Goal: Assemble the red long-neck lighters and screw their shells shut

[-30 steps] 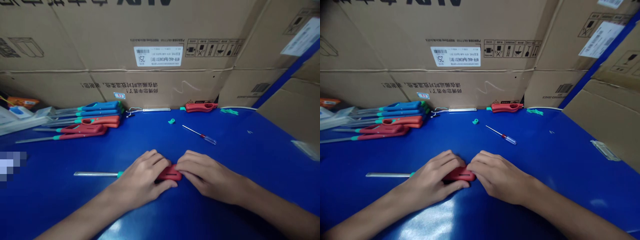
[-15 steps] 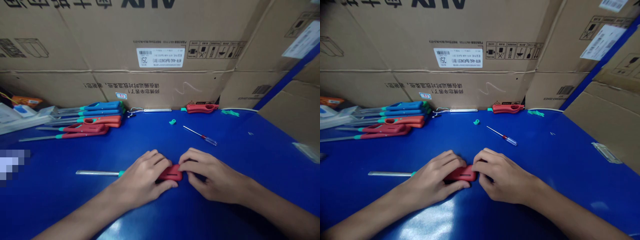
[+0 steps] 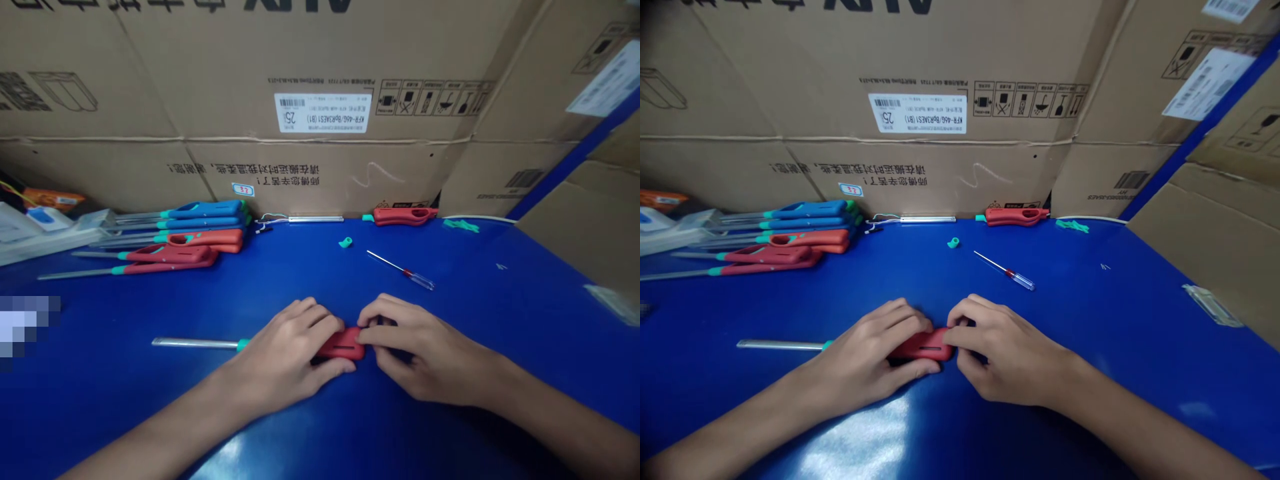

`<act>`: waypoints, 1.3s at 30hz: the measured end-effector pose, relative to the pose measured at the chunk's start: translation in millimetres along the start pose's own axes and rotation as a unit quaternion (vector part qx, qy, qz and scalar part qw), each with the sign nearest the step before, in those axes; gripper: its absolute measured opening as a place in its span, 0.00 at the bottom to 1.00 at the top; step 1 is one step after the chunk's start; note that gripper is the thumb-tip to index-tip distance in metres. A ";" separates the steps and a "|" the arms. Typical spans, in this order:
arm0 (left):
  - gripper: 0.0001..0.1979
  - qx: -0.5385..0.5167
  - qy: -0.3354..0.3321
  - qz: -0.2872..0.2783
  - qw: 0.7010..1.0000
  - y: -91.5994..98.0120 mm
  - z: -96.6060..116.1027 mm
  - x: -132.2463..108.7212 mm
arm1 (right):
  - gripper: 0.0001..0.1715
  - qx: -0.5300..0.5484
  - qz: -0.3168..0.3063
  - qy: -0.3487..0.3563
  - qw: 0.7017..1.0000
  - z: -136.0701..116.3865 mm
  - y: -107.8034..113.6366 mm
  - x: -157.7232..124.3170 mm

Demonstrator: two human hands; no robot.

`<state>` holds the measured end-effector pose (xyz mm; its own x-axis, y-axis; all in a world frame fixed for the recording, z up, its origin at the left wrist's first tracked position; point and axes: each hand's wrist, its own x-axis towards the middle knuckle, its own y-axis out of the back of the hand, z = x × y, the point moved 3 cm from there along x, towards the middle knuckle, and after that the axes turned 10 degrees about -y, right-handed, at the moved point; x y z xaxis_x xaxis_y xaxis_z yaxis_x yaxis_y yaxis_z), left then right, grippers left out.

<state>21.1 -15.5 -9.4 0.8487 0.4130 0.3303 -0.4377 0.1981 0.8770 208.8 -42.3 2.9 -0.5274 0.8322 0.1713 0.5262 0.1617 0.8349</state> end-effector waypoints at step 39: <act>0.15 0.047 -0.012 -0.019 0.999 -0.9 7.7 -3.3 | 0.07 0.000 0.198 -0.030 0.980 14.5 26.5 9.9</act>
<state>21.0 -23.8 -8.5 0.8713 0.3858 0.3032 -0.3759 0.1276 0.9178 227.2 -22.1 19.2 -0.2426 0.8594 0.4502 0.6818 -0.1791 0.7093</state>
